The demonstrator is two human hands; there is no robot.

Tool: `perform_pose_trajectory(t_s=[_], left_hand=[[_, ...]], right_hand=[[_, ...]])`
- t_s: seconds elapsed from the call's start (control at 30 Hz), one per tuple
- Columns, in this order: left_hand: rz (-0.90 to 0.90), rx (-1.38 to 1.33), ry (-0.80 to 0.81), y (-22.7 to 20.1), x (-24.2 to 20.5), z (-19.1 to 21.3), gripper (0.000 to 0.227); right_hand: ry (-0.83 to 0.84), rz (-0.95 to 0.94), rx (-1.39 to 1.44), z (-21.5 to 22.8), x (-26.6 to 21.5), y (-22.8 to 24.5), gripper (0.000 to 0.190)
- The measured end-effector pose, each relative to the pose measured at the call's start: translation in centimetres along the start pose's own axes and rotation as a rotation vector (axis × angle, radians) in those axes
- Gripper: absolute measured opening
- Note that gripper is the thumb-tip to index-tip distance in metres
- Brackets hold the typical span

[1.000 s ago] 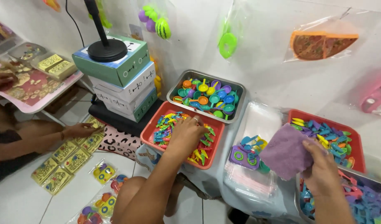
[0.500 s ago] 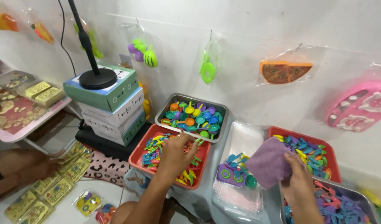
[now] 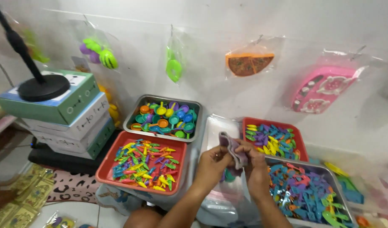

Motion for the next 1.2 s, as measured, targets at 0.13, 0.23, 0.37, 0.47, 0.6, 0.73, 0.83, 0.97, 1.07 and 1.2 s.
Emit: perform_pose_trajectory(t_s=[0.13, 0.23, 0.37, 0.47, 0.6, 0.73, 0.83, 0.97, 1.07, 1.2], left_hand=[[-0.129, 0.057, -0.002, 0.6, 0.9, -1.1, 0.010], [-0.122, 0.046, 0.005, 1.4, 1.3, -1.6, 0.010], [-0.144, -0.024, 0.028, 0.4, 0.4, -2.2, 0.011], [-0.112, -0.090, -0.026, -0.1, 0.1, -2.1, 0.011], [-0.110, -0.087, -0.056, 0.3, 0.1, -1.6, 0.012], [-0.062, -0.290, -0.074, 0.6, 0.0, -2.3, 0.013], [-0.054, -0.482, -0.093, 2.5, 0.3, -2.2, 0.013], [-0.088, -0.533, -0.054, 4.4, 1.0, -1.6, 0.017], [-0.007, -0.410, -0.027, 4.4, 0.2, -2.6, 0.021], [0.058, -0.576, 0.056, 2.6, 0.1, -1.5, 0.030]], right_hand=[[-0.163, -0.089, 0.234, 1.8, 0.2, 0.4, 0.024], [-0.205, -0.086, 0.028, 3.7, 0.3, -0.9, 0.030], [-0.186, -0.137, -0.188, 4.9, 0.4, -0.8, 0.028], [-0.338, -0.128, -0.168, 4.1, 0.3, 0.6, 0.033], [-0.295, -0.252, -0.098, 3.6, 0.5, -0.2, 0.035], [-0.358, -0.290, 0.058, 3.2, 0.8, -1.1, 0.031], [-0.374, -0.313, 0.111, 2.7, 0.8, -1.7, 0.028], [-0.404, -0.129, -0.145, 3.5, 0.9, -2.6, 0.029], [-0.432, -0.115, -0.315, 5.6, 0.4, -4.4, 0.029], [-0.388, -0.280, -0.056, 5.3, 2.2, -7.6, 0.033]])
Point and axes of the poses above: each hand's wrist, its own x-axis towards the middle knuckle, its own z-axis out of the back of the hand, y = z × x, the point moved 4 cm from there along x, towards the middle knuckle, and after that the axes turned 7 degrees about -z, right-handed, at the moved point
